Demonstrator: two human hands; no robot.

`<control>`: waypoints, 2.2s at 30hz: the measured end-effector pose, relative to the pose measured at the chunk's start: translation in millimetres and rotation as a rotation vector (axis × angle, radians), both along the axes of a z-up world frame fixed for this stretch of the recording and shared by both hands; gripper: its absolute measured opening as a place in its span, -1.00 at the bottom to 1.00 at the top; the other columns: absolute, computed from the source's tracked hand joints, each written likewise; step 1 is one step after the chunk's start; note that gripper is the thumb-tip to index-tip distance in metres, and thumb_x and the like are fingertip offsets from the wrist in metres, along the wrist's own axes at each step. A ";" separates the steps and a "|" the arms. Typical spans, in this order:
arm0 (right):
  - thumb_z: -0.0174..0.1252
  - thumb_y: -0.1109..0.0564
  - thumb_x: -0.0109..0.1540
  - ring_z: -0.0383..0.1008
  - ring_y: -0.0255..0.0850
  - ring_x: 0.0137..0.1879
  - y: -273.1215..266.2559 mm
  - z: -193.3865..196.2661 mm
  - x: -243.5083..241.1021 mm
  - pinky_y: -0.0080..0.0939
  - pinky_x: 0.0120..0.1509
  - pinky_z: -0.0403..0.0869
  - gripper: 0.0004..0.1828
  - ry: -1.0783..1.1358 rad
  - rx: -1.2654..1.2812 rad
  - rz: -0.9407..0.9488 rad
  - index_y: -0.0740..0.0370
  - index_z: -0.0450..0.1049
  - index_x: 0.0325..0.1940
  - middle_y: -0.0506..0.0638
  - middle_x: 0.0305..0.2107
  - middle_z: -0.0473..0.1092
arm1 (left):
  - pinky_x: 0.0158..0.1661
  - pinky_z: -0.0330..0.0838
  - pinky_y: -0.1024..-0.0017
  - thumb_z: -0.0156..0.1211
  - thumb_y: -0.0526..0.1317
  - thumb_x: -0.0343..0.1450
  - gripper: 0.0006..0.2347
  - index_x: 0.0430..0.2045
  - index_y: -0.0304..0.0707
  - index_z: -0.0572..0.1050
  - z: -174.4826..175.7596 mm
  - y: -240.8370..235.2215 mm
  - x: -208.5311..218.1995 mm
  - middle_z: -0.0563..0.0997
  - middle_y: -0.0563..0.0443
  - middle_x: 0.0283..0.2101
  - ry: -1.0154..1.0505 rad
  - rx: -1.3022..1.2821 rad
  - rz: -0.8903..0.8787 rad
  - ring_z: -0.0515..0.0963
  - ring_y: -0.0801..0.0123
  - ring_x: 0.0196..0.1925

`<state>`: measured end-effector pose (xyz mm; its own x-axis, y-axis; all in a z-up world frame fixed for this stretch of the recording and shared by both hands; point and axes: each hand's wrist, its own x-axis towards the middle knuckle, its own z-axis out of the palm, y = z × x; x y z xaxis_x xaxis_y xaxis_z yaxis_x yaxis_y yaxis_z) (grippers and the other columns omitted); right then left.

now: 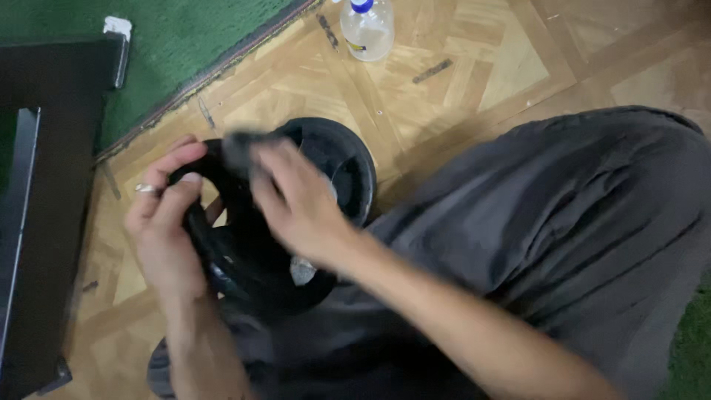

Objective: The person sits on the floor and wipes a black weight plate with a gray cloth. They rotate the plate to clean both sides and the edges, then place it on a barbell and continue wiping it.

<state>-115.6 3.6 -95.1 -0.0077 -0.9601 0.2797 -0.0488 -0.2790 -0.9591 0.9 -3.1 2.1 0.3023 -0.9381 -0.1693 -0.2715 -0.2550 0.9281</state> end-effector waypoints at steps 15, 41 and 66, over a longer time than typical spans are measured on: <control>0.06 0.18 0.15 0.35 0.10 -0.06 75.1 79.8 -5.3 0.06 0.04 0.38 -0.79 -0.058 -0.087 0.143 0.20 0.31 -0.14 0.19 -0.15 0.21 | 0.22 0.47 0.62 0.14 -0.32 0.33 -0.87 -0.33 -0.19 0.61 -17.2 -7.8 33.1 0.68 -0.16 0.10 0.048 -0.188 0.002 0.64 0.40 0.25; 0.11 0.38 0.01 0.45 0.28 -0.27 49.1 1.8 -30.0 0.23 -0.22 0.45 -0.53 0.664 0.263 0.245 0.23 0.23 -0.02 0.23 -0.21 0.27 | -0.11 0.63 0.61 0.20 -0.31 0.29 -0.86 -0.35 -0.11 0.62 -27.4 -19.8 63.0 0.73 0.12 -0.03 0.034 -0.133 0.088 0.74 0.52 0.03; -0.08 0.19 0.26 0.24 -0.39 -0.32 44.5 13.9 -52.2 -0.25 -0.19 0.29 -0.72 -0.131 0.780 0.642 0.20 0.58 -0.24 -0.19 -0.48 0.32 | -0.35 0.53 0.67 0.21 -0.45 0.40 -0.90 -0.26 -0.37 0.60 -13.1 -36.3 4.4 0.70 -0.20 -0.07 0.099 -0.214 -0.210 0.62 0.43 -0.28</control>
<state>-167.8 48.1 -81.2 0.5878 -0.7078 -0.3918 0.0082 0.4894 -0.8720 5.3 -39.4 -11.0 0.0902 -0.9957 0.0197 -0.2030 0.0010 0.9792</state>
